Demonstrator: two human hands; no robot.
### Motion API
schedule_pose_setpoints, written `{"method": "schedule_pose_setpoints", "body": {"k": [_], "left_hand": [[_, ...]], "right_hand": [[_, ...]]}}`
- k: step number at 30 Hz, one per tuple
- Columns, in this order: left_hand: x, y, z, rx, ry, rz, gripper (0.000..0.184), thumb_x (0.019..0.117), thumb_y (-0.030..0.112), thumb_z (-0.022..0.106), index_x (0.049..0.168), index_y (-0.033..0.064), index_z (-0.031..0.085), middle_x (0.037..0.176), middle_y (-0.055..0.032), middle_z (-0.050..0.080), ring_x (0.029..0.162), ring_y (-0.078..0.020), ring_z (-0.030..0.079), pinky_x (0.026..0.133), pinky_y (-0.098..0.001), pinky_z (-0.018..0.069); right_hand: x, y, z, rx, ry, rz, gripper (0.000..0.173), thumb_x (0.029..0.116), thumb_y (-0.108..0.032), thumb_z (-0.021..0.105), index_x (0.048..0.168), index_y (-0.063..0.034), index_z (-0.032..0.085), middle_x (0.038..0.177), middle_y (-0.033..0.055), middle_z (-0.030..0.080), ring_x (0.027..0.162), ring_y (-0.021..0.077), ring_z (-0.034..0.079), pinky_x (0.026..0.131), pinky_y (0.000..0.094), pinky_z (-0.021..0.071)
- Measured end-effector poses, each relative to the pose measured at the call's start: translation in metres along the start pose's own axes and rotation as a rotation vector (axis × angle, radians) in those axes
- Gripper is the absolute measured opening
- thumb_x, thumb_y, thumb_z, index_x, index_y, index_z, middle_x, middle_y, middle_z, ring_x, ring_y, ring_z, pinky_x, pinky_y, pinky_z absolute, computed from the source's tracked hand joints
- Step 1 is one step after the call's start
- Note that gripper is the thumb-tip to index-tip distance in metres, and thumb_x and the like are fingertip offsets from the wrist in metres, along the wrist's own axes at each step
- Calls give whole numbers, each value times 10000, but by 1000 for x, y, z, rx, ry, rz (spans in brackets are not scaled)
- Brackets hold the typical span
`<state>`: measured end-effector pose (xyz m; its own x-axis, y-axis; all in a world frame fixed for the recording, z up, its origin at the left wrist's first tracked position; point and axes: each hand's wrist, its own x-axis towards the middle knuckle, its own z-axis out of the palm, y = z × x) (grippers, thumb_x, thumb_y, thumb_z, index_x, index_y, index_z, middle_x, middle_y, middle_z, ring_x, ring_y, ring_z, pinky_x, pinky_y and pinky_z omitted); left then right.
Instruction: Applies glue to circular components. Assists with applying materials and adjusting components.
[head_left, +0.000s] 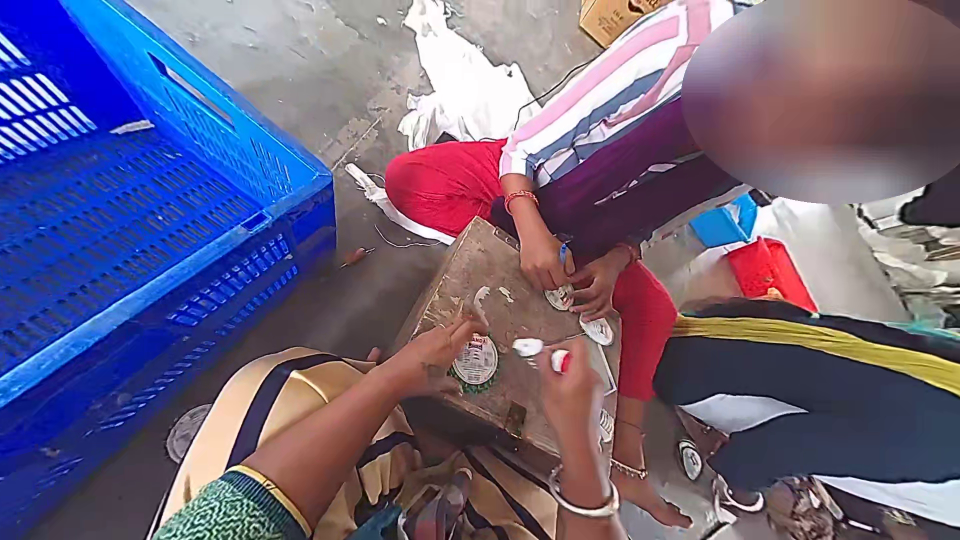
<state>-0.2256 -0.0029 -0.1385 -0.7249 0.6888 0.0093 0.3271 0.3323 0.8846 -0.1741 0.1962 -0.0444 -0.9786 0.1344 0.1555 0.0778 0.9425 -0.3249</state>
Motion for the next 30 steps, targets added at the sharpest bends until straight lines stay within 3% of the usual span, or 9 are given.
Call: {"method": "schedule_pose_setpoints", "body": {"k": [6,10,14,17,20,22,24,27,30], "left_hand": [[0,-3,-2,113,-35,58,363,887,218,800,1182,19,729,1350,-211,624,1310,-391,550,1096,-544,419],[0,-5,3,122,53,115,189,956,181,715,1039,32,796,1266,-214,682,1239,-414,608,1034,-586,465],[0,-4,4,123,113,90,136,939,126,725,965,11,793,1206,-185,717,1173,-391,654,996,-579,494],[3,-3,5,78,160,65,151,886,145,786,903,-4,781,1171,-178,733,1153,-363,674,990,-559,507],[3,0,1,-48,141,-55,203,847,170,821,881,-23,768,1188,-176,724,1170,-309,664,1009,-507,501],[5,3,-4,-112,119,-141,226,863,193,820,909,-20,761,1157,-148,729,1108,-233,670,986,-436,508],[8,4,-9,-126,102,-183,252,897,230,797,952,-10,746,1112,-129,727,1038,-198,665,948,-407,506],[11,3,-11,-133,84,-216,275,898,240,800,987,-10,729,1097,-123,720,1042,-190,650,953,-393,495],[11,2,-8,-113,106,-219,296,853,238,842,950,-16,726,1044,-122,719,999,-195,648,923,-406,500]], "right_hand": [[16,85,-47,-122,77,326,302,1027,-198,567,1157,72,607,920,258,681,858,424,677,752,626,493],[24,82,-33,-172,-181,439,398,1038,-206,570,1321,74,567,1150,295,675,1069,456,670,921,633,500],[29,69,-15,-232,-318,497,375,1055,-213,544,1356,9,553,1167,238,690,1098,406,675,930,574,504],[17,85,-37,-96,-104,415,422,1038,-215,563,1332,88,556,1133,309,675,1060,451,674,911,626,509],[-3,102,-69,308,392,208,300,988,-78,513,1147,175,531,1008,171,613,866,129,610,799,299,529],[-8,90,-83,556,589,201,107,994,-77,408,1028,-16,489,832,-94,540,608,-65,508,561,133,463],[-12,85,-78,581,485,117,150,1011,-119,413,1041,5,493,847,-101,545,634,-79,525,583,131,477],[-16,61,-41,401,126,-34,271,988,-114,519,1038,144,586,898,109,625,759,52,574,700,251,492],[-15,32,-5,409,-63,-15,222,962,-177,507,1005,18,604,718,-30,540,583,-23,467,550,186,411]]}}
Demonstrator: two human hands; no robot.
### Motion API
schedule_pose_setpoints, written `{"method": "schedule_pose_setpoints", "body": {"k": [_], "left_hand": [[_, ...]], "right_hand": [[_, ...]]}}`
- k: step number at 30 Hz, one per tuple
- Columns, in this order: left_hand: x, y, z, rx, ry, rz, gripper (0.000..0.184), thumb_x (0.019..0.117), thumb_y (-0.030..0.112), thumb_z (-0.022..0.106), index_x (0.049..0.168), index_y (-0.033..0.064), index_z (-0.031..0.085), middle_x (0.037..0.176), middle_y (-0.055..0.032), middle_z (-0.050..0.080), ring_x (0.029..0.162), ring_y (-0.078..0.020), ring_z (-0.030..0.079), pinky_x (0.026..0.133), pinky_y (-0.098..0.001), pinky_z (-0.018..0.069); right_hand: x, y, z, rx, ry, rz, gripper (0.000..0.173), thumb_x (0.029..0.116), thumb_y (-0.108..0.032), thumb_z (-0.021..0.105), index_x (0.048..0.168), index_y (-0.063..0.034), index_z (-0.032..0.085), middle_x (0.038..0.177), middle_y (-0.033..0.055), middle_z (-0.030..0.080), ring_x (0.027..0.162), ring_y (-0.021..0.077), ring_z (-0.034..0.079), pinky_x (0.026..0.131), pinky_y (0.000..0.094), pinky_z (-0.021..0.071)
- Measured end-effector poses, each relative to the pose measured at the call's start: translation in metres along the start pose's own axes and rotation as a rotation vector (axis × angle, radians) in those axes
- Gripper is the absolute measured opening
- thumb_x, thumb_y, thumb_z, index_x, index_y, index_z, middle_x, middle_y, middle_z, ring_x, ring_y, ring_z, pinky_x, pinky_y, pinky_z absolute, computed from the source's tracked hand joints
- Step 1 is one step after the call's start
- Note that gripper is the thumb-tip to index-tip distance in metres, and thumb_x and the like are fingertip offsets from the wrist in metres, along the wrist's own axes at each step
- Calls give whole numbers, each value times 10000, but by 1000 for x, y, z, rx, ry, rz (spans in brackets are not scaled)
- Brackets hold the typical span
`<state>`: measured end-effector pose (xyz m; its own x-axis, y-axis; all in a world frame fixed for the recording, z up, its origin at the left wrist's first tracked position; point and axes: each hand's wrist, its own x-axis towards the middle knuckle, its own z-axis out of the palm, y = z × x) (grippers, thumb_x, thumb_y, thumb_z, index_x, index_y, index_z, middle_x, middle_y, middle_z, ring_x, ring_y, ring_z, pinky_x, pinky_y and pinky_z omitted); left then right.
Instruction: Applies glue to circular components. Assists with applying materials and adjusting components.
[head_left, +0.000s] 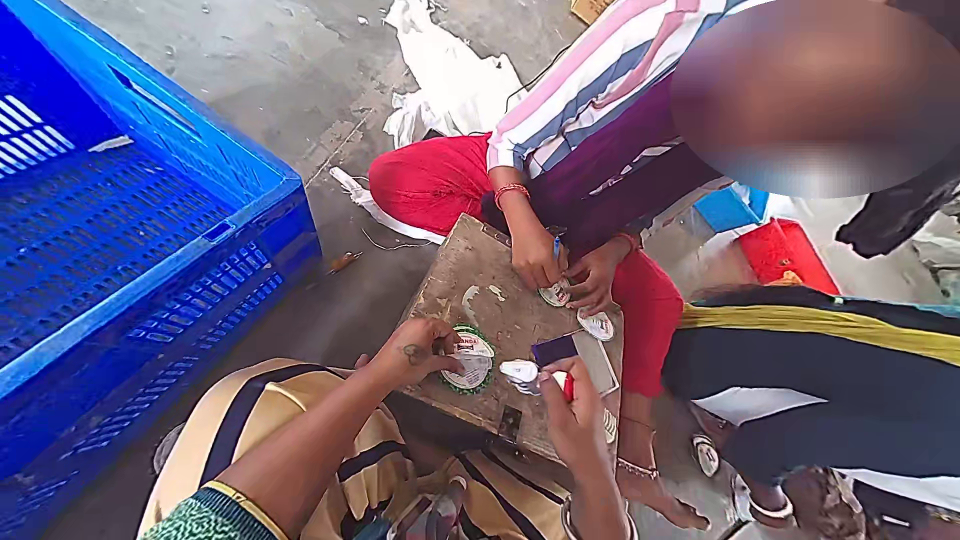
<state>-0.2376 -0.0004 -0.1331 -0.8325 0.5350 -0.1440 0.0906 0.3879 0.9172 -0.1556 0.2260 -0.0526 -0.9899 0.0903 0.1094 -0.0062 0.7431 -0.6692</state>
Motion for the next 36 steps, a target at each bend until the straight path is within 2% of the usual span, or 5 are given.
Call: {"method": "schedule_pose_setpoints", "body": {"k": [9,16,20,25,36], "left_hand": [[3,5,-1,-8,-19,-56,382,939,373,747,956,-7,716,950,-133,679,926,-255,626,881,-481,483],[1,6,-4,-80,10,-56,241,1046,126,572,1194,-60,615,1108,-212,680,1063,-314,660,982,-494,493],[1,6,0,-60,61,-62,282,1061,80,512,1302,-61,549,1107,-232,673,1067,-358,663,981,-529,498],[1,5,2,-44,66,-73,490,1065,54,480,1546,85,393,1103,-244,689,1032,-400,679,955,-574,503],[-6,3,-3,91,-93,99,332,1029,34,520,1312,62,690,1297,-197,669,1241,-366,614,1070,-547,439]], "right_hand": [[12,-5,17,888,-103,537,303,1043,-82,214,914,-170,474,602,-120,526,410,-78,383,393,75,302],[18,7,22,198,-62,141,68,925,-111,494,932,-67,546,729,-97,518,582,-62,475,547,125,413],[15,-28,31,-317,-130,-117,243,939,-198,576,981,24,664,713,97,633,610,225,621,550,426,495],[20,-38,70,-540,-126,-138,179,925,-122,653,963,52,675,741,186,679,684,364,708,578,498,543],[30,2,-29,-427,210,98,273,981,-130,574,1073,123,613,883,255,660,793,369,656,708,565,499]]}}
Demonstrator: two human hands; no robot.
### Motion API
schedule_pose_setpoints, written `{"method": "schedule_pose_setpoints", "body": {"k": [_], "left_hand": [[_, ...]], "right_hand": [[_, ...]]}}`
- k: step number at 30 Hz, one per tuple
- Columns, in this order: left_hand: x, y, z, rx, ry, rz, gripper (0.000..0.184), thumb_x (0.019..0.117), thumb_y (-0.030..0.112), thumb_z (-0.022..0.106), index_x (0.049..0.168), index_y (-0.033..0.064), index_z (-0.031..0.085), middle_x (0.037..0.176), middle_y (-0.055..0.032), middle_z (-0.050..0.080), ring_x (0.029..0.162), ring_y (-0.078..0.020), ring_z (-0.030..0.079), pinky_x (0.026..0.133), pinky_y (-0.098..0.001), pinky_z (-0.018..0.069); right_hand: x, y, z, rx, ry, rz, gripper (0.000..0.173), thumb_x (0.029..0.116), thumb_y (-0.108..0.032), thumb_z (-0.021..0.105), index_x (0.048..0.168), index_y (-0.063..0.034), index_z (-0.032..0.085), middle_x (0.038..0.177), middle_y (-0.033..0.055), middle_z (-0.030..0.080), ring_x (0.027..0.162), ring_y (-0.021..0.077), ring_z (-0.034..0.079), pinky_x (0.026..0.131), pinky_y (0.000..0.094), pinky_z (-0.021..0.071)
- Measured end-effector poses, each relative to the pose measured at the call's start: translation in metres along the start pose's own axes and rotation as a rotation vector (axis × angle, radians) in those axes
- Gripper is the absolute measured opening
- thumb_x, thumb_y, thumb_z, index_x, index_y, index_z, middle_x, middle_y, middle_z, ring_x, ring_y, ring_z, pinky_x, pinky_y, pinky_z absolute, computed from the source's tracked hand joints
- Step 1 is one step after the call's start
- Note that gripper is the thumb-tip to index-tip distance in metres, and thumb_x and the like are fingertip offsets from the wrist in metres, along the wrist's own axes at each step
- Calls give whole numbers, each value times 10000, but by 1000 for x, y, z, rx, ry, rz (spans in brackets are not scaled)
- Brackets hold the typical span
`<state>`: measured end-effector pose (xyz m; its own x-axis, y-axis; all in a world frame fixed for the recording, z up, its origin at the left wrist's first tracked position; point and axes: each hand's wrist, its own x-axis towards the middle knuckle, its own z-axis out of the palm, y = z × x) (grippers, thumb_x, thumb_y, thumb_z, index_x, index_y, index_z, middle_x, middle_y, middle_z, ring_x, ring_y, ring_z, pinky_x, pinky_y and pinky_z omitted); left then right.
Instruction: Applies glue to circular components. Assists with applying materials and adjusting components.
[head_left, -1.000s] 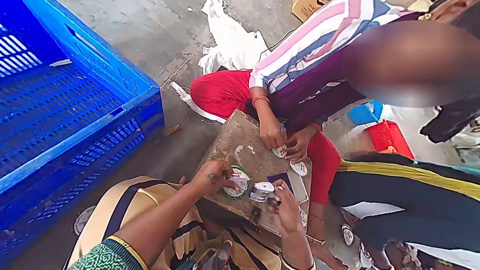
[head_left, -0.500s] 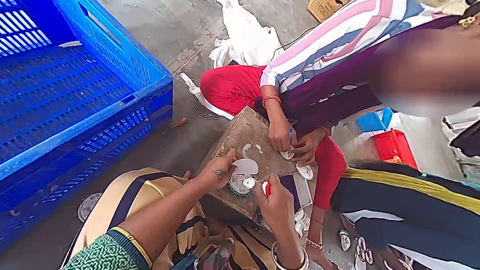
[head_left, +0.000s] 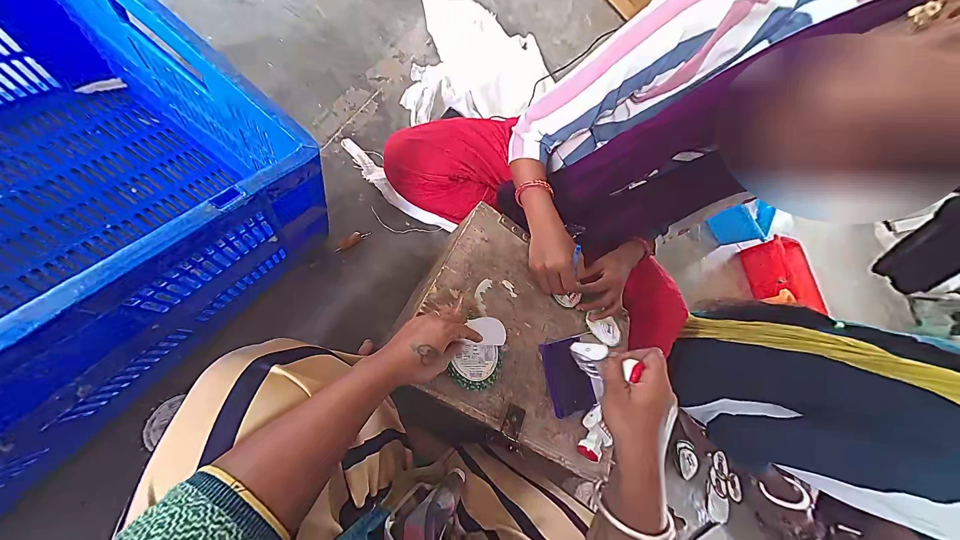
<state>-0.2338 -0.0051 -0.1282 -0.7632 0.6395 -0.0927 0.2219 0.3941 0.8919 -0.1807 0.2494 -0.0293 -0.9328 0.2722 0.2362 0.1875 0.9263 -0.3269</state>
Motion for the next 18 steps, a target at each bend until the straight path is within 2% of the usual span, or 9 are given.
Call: {"method": "schedule_pose_setpoints", "body": {"k": [2,5,6,8,11,13,16,18], "left_hand": [[0,-4,1,48,-42,45,385,956,167,714,1321,50,680,1308,-205,660,1270,-382,585,1089,-563,415],[1,-7,4,135,-20,102,446,860,185,814,1272,49,709,1262,-203,684,1258,-398,593,1073,-570,431],[1,-9,6,148,-10,111,432,860,188,814,1260,57,718,1255,-196,690,1253,-398,598,1058,-574,442],[1,-13,11,155,42,165,346,887,200,787,1194,46,748,1188,-196,716,1172,-403,643,994,-585,481],[2,-11,8,152,80,177,226,1012,170,632,1102,14,770,1107,-201,733,1123,-401,667,985,-572,495],[1,-9,6,145,87,185,213,1011,146,620,1050,-4,766,1068,-200,739,1106,-394,675,981,-561,498],[-1,-11,8,165,58,197,191,945,153,711,1068,13,753,1123,-190,731,1169,-391,650,996,-552,494],[-1,-10,10,183,54,212,218,905,150,751,1082,24,751,1149,-185,728,1202,-395,635,998,-557,492]], "right_hand": [[11,25,-8,-92,-27,108,278,1006,-164,565,1107,93,605,864,245,654,796,394,647,707,603,475],[17,48,-1,-174,-104,175,316,999,-167,579,1158,104,611,940,295,680,881,475,675,761,671,485],[17,50,4,-194,-151,196,346,996,-167,584,1196,114,607,990,309,686,926,487,680,798,674,494],[18,42,16,-255,-297,314,370,1027,-198,583,1287,65,587,1086,285,689,1023,457,678,876,635,500],[22,33,19,-290,-353,376,347,1040,-208,567,1301,19,592,1107,257,697,1050,434,680,885,614,506],[21,38,16,-256,-333,378,363,1039,-212,577,1312,26,587,1107,278,693,1038,460,679,871,643,503],[11,38,12,-158,-215,295,315,1018,-170,598,1214,76,612,1021,311,683,956,489,677,819,671,492],[0,32,12,-69,-123,179,257,993,-138,603,1096,96,624,899,278,666,835,447,663,732,638,484]]}}
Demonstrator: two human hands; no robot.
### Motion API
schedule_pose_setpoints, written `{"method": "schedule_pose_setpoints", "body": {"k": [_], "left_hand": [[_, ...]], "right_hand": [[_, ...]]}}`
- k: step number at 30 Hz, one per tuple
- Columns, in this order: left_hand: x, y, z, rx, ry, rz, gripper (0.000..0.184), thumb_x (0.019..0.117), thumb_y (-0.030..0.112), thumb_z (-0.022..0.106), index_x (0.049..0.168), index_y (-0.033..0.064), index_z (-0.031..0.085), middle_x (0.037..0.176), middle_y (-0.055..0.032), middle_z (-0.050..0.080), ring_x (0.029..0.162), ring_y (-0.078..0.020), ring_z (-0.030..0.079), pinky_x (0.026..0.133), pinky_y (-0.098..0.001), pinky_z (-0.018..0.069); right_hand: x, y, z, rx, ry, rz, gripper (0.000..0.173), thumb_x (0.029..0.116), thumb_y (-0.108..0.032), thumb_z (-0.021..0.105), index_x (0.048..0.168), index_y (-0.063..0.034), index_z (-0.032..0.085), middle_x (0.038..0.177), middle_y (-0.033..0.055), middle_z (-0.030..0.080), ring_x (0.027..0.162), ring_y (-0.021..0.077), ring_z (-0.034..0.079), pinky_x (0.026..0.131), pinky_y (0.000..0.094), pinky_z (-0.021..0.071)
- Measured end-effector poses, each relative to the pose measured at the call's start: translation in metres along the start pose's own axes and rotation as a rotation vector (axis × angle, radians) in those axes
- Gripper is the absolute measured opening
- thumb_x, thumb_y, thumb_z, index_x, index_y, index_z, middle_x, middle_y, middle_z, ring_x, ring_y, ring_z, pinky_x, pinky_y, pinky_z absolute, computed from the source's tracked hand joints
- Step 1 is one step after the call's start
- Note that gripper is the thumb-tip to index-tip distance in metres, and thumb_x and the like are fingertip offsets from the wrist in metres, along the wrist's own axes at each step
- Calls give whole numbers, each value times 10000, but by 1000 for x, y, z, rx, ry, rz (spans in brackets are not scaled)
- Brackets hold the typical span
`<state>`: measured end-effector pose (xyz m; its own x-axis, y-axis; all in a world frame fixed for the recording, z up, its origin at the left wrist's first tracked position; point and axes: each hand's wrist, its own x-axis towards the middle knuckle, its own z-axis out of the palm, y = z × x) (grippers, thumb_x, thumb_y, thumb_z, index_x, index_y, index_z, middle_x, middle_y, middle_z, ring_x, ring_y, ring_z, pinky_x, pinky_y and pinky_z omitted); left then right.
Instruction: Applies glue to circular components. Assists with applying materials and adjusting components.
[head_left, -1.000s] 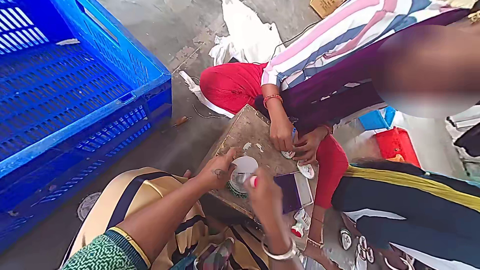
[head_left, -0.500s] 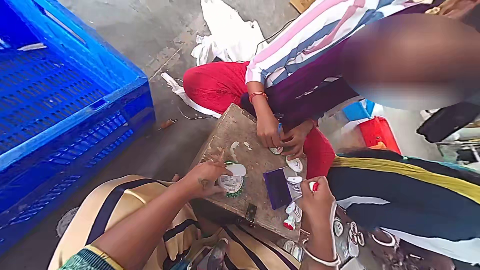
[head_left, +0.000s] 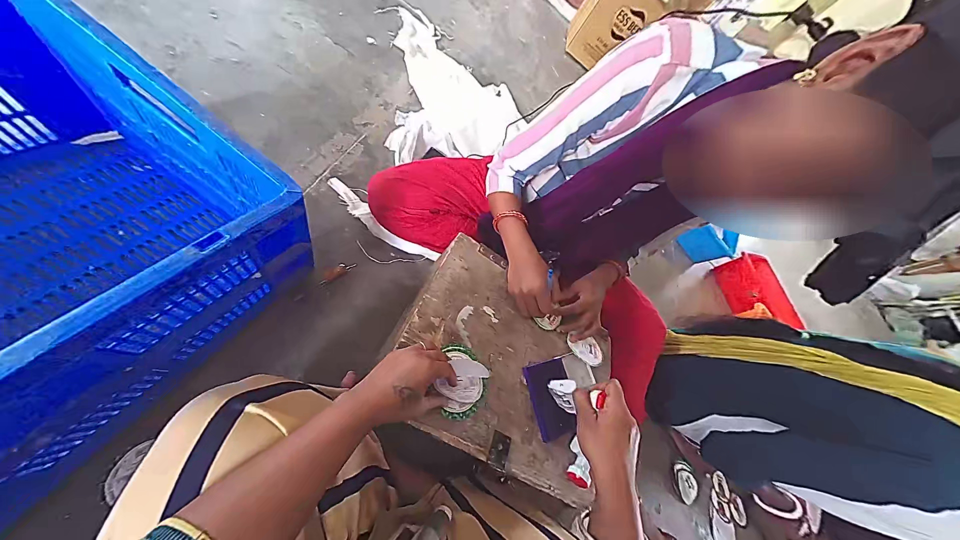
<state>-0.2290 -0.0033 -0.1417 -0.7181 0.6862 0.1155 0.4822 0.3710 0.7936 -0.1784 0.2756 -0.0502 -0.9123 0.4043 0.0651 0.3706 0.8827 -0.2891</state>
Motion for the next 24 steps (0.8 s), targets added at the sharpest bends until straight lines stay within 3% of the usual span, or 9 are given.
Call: {"method": "schedule_pose_setpoints", "body": {"k": [3,6,10,13,16,20,22,24], "left_hand": [[2,2,-1,-6,19,-44,194,977,135,650,1082,0,743,1107,-195,732,1147,-391,659,976,-555,494],[6,10,-6,-57,15,-206,282,1056,138,531,1233,-35,667,1133,-251,700,1116,-432,656,991,-589,472],[10,13,-7,-104,35,-313,427,1081,117,466,1506,122,512,1207,-258,689,1126,-456,658,996,-613,467],[11,14,-8,-115,44,-343,532,1085,97,437,1604,195,368,1177,-273,684,1073,-470,663,961,-617,478],[10,13,-8,-120,54,-327,516,1079,61,417,1579,187,415,1151,-272,692,1055,-474,667,943,-629,480],[9,13,-8,-127,31,-271,440,1034,-31,390,1337,115,674,1283,-219,675,1199,-418,636,1004,-611,462],[7,8,-6,-122,47,-201,403,1018,-30,421,1265,82,720,1263,-200,689,1208,-386,639,1019,-589,463],[3,4,-4,-118,-1,-132,312,1024,97,556,1298,68,703,1278,-192,690,1233,-379,628,1042,-579,452]], "right_hand": [[-16,-19,1,111,42,-179,245,961,-134,581,1028,98,626,791,198,644,708,316,637,650,527,491],[-29,-41,3,120,29,-331,242,928,-183,568,957,46,640,712,113,621,610,224,608,556,432,480],[-35,-71,12,77,-23,-505,225,933,-202,583,933,10,657,700,92,632,595,233,631,520,418,502],[-38,-89,27,19,-48,-563,187,915,-171,627,915,13,659,694,111,631,596,271,651,510,433,511],[-47,-102,53,-57,-169,-494,194,905,-123,698,972,58,679,780,206,685,723,383,711,612,517,554],[-43,-95,50,-34,-205,-469,193,927,-136,676,986,48,668,784,193,679,728,372,706,620,515,550],[-34,-84,33,60,-114,-433,228,935,-132,662,1018,80,670,820,202,689,742,360,703,647,534,563],[-24,-66,6,91,14,-364,254,962,-119,621,1053,116,648,871,229,690,766,359,695,674,540,554]]}}
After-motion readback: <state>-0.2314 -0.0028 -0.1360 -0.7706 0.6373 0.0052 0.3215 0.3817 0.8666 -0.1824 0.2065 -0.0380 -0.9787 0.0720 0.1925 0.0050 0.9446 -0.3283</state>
